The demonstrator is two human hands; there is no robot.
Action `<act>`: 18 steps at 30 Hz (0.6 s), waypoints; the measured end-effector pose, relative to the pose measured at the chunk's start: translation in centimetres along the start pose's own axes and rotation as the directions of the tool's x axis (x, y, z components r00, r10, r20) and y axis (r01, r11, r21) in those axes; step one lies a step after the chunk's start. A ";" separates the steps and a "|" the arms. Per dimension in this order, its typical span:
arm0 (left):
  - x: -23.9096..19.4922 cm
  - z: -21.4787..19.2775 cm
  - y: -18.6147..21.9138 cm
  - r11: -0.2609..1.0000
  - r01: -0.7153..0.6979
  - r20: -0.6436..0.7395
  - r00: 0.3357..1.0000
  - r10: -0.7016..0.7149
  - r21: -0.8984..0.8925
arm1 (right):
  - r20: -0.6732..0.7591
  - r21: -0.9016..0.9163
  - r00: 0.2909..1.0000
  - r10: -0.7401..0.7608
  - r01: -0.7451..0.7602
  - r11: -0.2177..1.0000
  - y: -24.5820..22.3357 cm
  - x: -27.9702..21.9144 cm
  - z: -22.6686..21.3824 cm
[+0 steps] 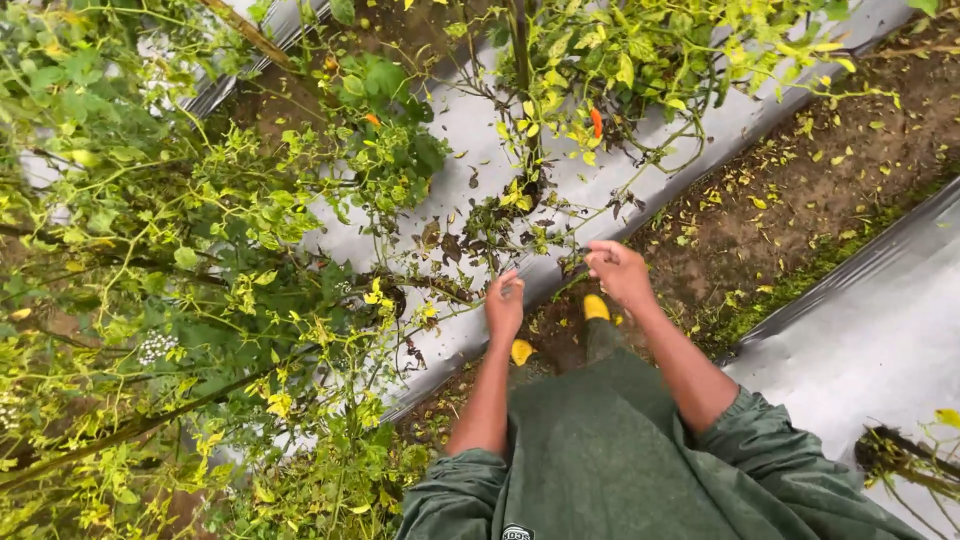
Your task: The person walks through a greenhouse and picks green tomatoes from plants by hand. They move from one plant to another, reaching into the foliage to detach the fruit and hold it in their hand.
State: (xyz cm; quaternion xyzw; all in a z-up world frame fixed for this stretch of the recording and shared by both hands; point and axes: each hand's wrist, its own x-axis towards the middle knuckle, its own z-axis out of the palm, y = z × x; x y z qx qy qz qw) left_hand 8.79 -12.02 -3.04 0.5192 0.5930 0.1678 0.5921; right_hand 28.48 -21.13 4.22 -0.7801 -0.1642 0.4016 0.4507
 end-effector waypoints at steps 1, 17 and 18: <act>-0.7 -0.1 1.0 1.000 0.005 -0.008 1.000 -0.005 -0.004 | 0.009 -0.005 1.000 0.000 0.000 1.000 -1.0 0.6 0.1; 2.0 6.4 0.8 0.991 0.057 -0.244 0.966 -0.085 -0.122 | 0.214 -0.238 0.929 -0.301 0.348 0.907 -6.9 14.0 5.6; 3.4 7.3 -2.0 0.990 0.054 -0.240 0.967 -0.084 -0.127 | 0.251 -0.241 0.906 -0.341 0.399 0.885 -6.5 14.2 5.5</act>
